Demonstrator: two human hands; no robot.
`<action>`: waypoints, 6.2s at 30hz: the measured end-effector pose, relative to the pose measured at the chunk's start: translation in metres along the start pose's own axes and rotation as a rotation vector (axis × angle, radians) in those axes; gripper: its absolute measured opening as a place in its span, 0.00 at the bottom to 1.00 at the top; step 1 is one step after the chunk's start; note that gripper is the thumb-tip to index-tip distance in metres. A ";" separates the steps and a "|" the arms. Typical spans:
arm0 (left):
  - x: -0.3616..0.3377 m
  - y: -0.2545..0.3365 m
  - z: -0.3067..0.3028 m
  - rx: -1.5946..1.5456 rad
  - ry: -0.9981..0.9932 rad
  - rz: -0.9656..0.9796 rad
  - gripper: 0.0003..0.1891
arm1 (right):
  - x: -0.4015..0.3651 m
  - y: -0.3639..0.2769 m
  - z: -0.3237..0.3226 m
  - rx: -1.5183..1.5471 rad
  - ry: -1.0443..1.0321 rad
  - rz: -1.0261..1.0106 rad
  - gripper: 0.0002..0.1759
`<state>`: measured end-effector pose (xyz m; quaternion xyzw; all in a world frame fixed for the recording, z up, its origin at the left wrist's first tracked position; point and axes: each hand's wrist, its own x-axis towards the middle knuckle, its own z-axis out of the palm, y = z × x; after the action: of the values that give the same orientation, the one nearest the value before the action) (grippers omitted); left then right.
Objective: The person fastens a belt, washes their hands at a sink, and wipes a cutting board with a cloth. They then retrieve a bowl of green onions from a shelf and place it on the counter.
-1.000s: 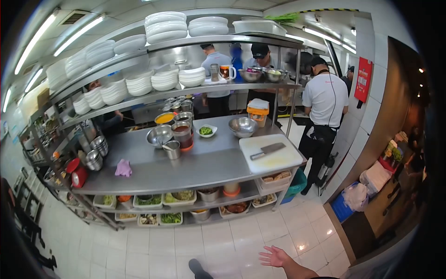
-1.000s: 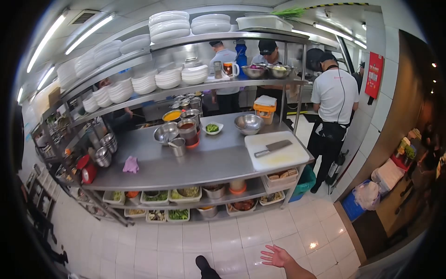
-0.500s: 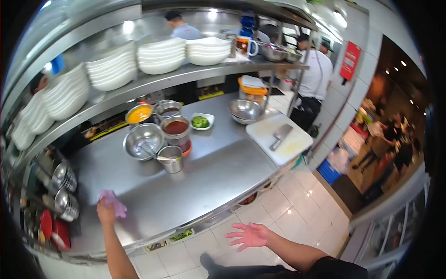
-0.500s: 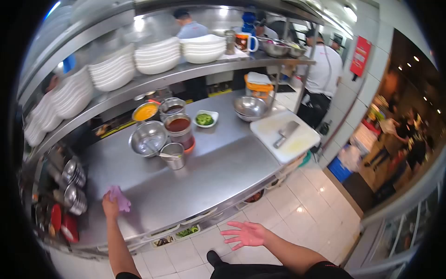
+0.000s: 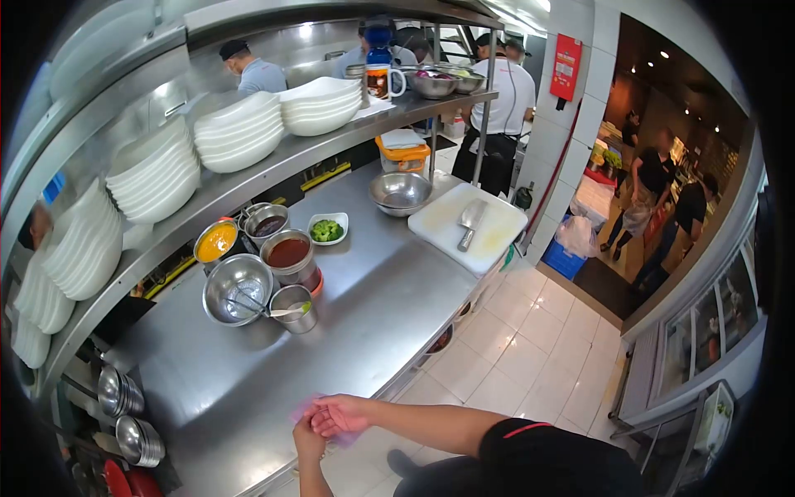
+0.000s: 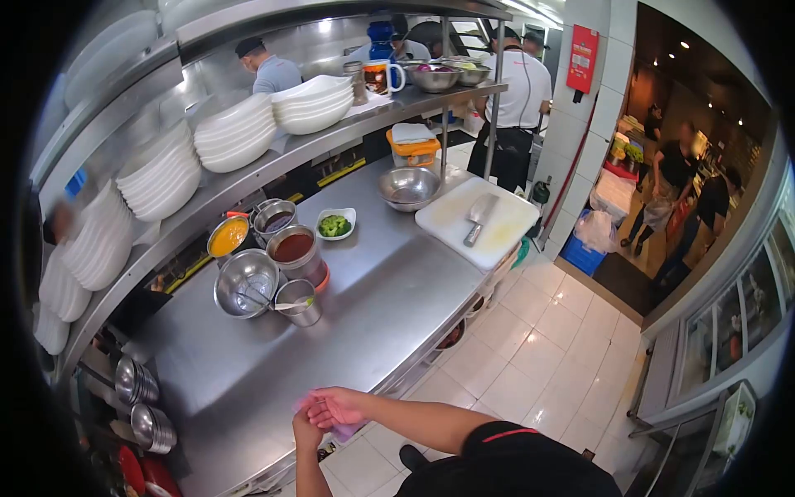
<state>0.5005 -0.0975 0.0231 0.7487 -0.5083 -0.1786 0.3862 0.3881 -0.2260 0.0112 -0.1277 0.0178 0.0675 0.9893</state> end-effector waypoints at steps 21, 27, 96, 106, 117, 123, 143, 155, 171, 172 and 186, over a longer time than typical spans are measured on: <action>0.070 0.048 0.093 0.687 0.170 -0.107 0.34 | -0.253 -0.047 -0.002 -1.957 1.203 -0.728 0.14; 0.179 0.106 0.140 0.410 0.215 -0.074 0.28 | -0.443 -0.058 -0.009 -1.449 1.758 -0.549 0.12; 0.422 0.389 0.550 0.134 0.617 -0.076 0.15 | -0.838 -0.497 -0.052 -0.854 1.278 -0.542 0.05; 0.426 0.444 0.567 -0.308 0.678 -0.070 0.19 | -0.838 -0.525 -0.045 -0.900 1.238 -0.585 0.05; 0.431 0.488 0.624 -0.271 0.145 -0.101 0.11 | -0.823 -0.513 -0.062 -0.855 1.367 -0.492 0.02; 0.404 0.588 0.623 -0.519 0.127 0.206 0.18 | -0.790 -0.521 -0.055 -0.865 1.187 -0.513 0.07; 0.461 0.545 0.598 -0.652 0.388 0.092 0.15 | -0.811 -0.495 -0.022 -1.848 1.450 -0.262 0.17; 0.415 0.615 0.638 -0.074 -0.073 0.717 0.13 | -0.784 -0.509 -0.029 -2.151 1.408 -0.189 0.10; 0.429 0.349 0.504 0.344 0.642 -0.133 0.16 | -0.835 -0.490 -0.036 -1.818 1.710 0.046 0.10; 0.439 0.363 0.521 0.340 0.657 -0.147 0.16 | -0.835 -0.493 -0.036 -1.784 1.707 0.040 0.11; 0.335 0.425 0.497 0.077 0.497 -0.119 0.13 | -0.828 -0.537 -0.039 -1.806 1.643 -0.135 0.12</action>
<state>0.0480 -0.6740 0.0711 0.8123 -0.3595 0.0079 0.4592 -0.3585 -0.8569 0.1516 -0.7740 0.5774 -0.0965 0.2412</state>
